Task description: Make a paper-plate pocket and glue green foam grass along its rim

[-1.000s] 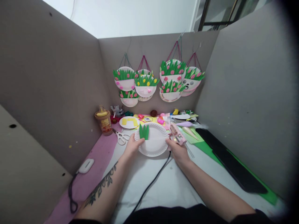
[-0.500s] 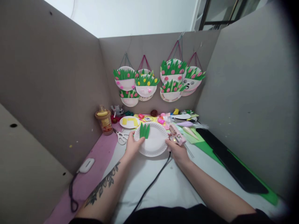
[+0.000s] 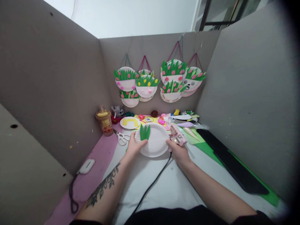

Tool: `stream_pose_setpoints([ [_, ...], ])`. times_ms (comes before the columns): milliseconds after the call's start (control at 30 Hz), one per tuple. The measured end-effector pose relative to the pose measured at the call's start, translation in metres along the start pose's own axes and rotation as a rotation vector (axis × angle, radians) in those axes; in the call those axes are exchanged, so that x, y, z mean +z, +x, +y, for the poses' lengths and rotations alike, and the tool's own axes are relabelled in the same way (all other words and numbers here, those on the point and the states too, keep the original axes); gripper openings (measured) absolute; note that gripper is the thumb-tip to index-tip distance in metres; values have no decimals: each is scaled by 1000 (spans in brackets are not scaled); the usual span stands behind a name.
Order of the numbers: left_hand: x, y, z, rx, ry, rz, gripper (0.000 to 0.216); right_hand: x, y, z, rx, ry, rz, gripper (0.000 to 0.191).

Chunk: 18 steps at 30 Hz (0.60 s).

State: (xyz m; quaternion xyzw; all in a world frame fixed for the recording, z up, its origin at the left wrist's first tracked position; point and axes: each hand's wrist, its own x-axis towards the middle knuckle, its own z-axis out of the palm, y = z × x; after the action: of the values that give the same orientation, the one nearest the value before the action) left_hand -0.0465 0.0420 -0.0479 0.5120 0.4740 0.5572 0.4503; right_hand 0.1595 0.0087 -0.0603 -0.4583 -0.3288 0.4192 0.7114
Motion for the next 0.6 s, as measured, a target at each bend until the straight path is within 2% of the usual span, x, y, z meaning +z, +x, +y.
stream_pose_setpoints([
  [167, -2, 1, 2, 0, -2, 31, 61, 2, -6, -6, -24, 6, -78, 47],
  [300, -1, 3, 0, -25, -22, 38, 61, 3, -8, -8, 23, 17, -101, 44],
  [467, 0, 3, -2, -45, -57, 31, 63, 2, -5, -4, 52, 45, -66, 41],
  [600, -1, 3, -1, -47, -65, 43, 66, 0, -3, 2, 75, -51, -62, 33],
])
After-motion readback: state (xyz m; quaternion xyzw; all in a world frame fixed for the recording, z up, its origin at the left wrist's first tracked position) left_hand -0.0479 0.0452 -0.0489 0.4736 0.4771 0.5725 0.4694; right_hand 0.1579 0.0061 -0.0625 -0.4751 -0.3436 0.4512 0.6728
